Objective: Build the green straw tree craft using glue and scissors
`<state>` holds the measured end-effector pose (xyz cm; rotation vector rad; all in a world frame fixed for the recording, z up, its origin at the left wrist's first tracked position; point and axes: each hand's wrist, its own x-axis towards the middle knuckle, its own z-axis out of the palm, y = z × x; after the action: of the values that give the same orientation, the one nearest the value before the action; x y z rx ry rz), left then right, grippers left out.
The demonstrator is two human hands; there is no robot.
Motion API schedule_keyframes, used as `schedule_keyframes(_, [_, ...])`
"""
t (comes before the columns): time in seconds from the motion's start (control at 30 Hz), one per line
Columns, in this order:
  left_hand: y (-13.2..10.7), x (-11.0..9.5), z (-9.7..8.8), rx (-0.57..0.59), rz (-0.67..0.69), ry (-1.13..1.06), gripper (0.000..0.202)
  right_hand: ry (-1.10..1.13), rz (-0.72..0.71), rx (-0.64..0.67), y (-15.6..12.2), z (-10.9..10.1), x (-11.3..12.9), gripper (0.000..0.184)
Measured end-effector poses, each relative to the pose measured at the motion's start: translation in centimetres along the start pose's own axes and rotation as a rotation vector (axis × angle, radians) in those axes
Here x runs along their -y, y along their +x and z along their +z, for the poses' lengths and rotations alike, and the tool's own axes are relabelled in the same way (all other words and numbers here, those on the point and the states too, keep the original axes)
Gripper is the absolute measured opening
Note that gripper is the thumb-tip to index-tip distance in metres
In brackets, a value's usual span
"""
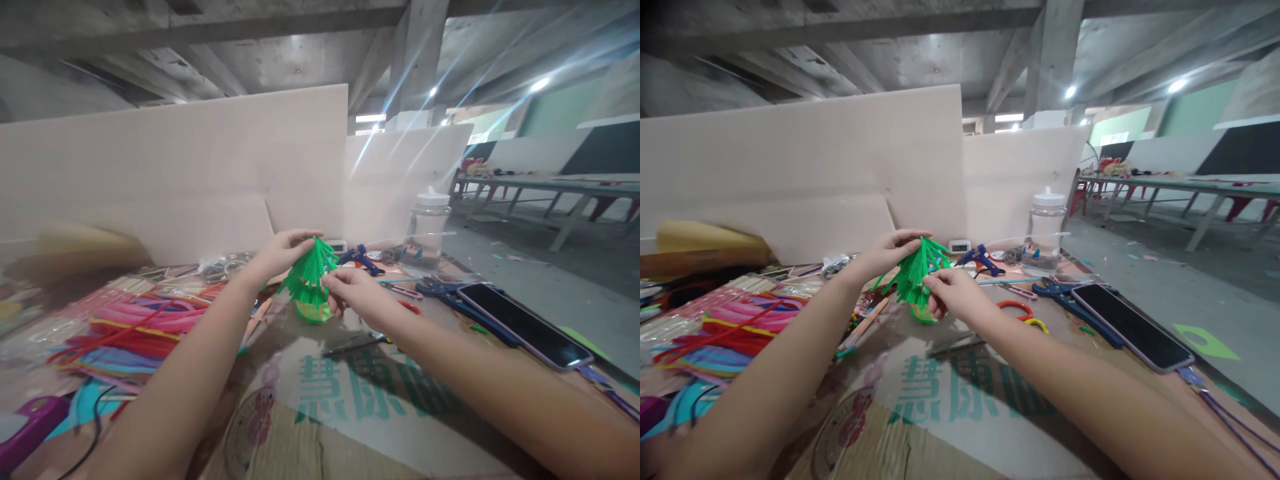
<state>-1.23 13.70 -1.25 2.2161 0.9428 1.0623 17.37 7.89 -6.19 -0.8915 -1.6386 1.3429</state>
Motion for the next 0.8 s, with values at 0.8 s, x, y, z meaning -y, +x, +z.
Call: schedule_keyframes(0.8, [-2.2,-2.3,0.8,-0.194,-0.061,0.178,0.039,0.181,0.201,0.065,-1.2,0.9,-0.2,0.029])
